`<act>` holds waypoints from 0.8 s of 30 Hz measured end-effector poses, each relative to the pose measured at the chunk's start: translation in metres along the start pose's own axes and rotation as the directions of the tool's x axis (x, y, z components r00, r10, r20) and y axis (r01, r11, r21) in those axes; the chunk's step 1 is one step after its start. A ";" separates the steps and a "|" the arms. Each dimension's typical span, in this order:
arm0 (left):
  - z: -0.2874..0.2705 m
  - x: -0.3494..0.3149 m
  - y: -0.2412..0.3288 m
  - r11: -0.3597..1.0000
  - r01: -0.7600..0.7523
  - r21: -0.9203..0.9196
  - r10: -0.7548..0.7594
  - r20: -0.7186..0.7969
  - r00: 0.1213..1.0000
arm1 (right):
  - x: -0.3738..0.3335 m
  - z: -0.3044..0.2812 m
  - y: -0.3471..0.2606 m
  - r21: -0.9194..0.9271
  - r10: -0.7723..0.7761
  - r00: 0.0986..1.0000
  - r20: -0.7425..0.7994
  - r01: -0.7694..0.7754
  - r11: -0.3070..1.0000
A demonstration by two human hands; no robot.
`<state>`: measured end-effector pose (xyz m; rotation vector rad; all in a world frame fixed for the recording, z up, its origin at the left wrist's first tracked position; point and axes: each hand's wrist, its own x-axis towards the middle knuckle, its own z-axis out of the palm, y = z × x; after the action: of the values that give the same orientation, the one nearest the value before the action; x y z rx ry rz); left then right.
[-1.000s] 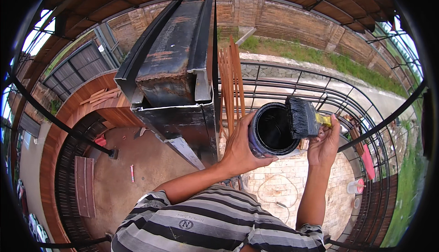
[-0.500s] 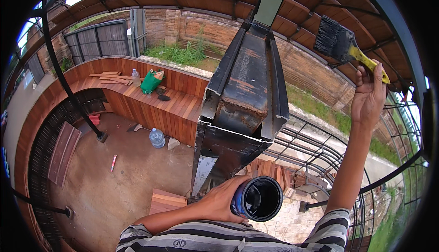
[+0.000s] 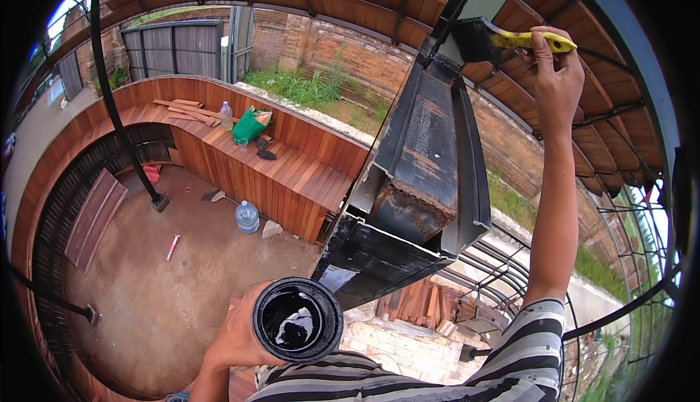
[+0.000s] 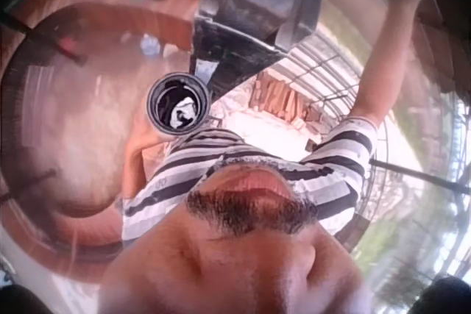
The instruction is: The person paints black metal support beams of a curved wooden structure using a paintbrush and a can of black paint. They repeatedly dip the brush into the can and apply paint to various sections of the frame while standing on the wooden floor.
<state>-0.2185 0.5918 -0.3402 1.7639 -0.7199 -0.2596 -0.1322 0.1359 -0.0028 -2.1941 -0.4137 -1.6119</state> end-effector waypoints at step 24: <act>-0.001 0.047 -0.086 0.983 0.016 -0.180 -0.129 -0.640 0.758 | 0.011 0.011 -0.041 -0.232 -0.373 0.893 0.253 0.430 0.872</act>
<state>-0.1522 0.5783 -0.4107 1.5731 -0.1123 0.2438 -0.1379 0.1771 0.0097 -2.6371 -0.7932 -1.7505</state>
